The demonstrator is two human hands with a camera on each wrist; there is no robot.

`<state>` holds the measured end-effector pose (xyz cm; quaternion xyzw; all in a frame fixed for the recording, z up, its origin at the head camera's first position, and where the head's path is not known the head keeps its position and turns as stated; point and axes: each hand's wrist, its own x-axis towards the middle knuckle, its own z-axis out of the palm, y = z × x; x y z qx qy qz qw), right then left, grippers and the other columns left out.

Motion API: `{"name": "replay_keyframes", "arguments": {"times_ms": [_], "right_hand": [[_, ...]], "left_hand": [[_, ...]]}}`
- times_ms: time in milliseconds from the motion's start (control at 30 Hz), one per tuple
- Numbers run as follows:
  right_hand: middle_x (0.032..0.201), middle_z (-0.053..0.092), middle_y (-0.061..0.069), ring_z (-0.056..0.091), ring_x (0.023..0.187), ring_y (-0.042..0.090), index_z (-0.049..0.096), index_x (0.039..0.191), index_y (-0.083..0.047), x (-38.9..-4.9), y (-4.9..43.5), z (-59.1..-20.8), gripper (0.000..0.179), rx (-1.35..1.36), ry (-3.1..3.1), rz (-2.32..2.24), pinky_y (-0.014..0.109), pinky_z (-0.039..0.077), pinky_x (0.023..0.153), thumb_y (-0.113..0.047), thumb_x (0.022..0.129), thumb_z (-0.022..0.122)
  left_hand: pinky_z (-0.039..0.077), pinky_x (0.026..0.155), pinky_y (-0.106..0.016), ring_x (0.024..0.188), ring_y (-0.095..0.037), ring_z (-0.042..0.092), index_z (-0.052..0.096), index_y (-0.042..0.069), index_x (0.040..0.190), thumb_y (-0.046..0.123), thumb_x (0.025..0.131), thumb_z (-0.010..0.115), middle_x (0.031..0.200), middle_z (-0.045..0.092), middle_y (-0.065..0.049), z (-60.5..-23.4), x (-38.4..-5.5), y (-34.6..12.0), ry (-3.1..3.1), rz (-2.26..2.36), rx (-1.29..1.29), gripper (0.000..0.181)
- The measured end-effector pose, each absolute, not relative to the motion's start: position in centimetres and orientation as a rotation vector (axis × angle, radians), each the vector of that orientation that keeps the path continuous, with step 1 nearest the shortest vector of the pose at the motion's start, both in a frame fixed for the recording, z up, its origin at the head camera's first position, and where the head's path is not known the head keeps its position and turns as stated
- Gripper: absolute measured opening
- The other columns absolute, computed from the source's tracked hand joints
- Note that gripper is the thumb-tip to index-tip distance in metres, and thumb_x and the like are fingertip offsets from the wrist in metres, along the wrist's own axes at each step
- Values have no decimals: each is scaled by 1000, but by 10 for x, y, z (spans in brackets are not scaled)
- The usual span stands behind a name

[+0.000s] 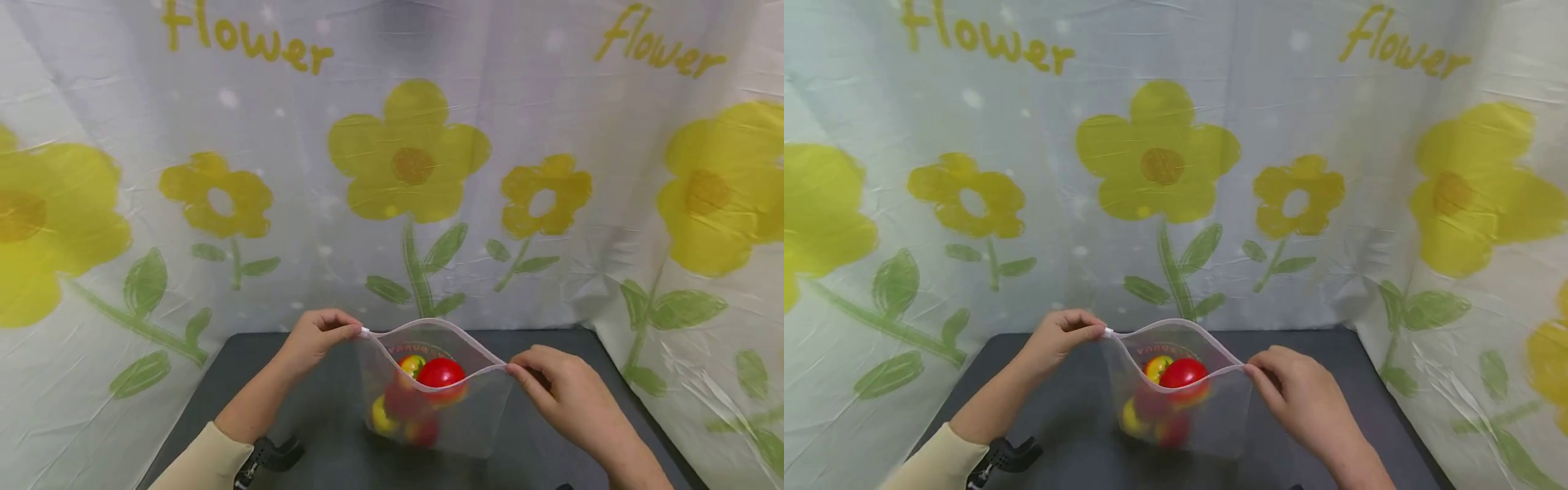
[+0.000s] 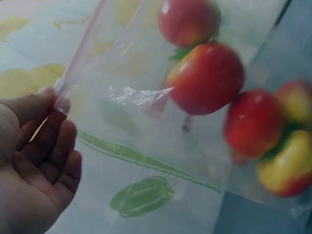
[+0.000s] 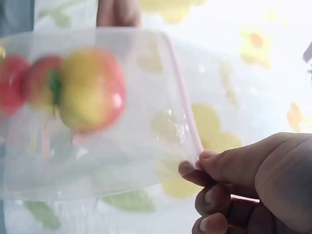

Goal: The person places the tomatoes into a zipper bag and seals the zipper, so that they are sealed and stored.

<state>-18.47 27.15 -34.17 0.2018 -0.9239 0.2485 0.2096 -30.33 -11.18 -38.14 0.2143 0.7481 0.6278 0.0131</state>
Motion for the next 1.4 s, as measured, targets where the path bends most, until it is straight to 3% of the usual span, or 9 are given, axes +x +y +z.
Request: {"name": "replay_keyframes", "arguments": {"times_ms": [200,400,633,800,1000,1200,1400], "right_hand": [[87,65,-17,54,71,3,76,95,-24,-210,291,-340,5,508,-2691,642,30,48,63,-26,96,72],[88,62,-11,55,74,7,75,101,-22,-220,290,-333,9,513,-2832,597,35,48,66,-27,98,69],[97,61,-4,62,86,16,75,109,-17,-229,229,-291,19,788,-2743,327,36,52,69,-26,93,77],[87,58,-4,59,78,16,79,103,-15,-245,147,-276,16,1170,-2683,7,32,51,64,-24,90,79],[84,59,-4,59,72,14,77,93,-19,-262,81,-284,17,1240,-2711,-454,30,54,60,-34,96,71],[81,63,-5,56,62,10,79,88,-23,-268,69,-292,15,1250,-2723,-401,25,47,51,-31,97,71],[65,53,-8,47,54,8,70,69,-24,-275,78,-290,28,1312,-2761,-238,27,39,49,-26,97,68]], "left_hand": [[58,80,-35,86,-18,68,76,0,100,12,93,75,95,74,-4,-404,-272,-119,2442,2066,677,14],[59,79,-33,85,-20,72,77,4,100,10,92,75,96,75,-8,-411,-260,-120,2472,2095,748,10],[58,78,-30,83,-22,71,78,6,97,13,91,77,91,74,-8,-409,-254,-119,2562,2124,671,9],[58,77,-29,83,-24,71,78,7,96,14,91,78,90,74,-6,-409,-255,-117,2592,2149,627,9],[59,77,-30,83,-26,72,77,3,96,9,91,77,91,75,-10,-413,-257,-109,2564,2187,705,8],[59,77,-29,84,-21,74,75,-4,97,1,92,73,93,75,-15,-416,-255,-103,2517,2232,770,8],[56,70,-26,78,-18,68,75,7,94,3,93,72,87,73,-4,-416,-252,-105,2688,2152,743,5]]}}
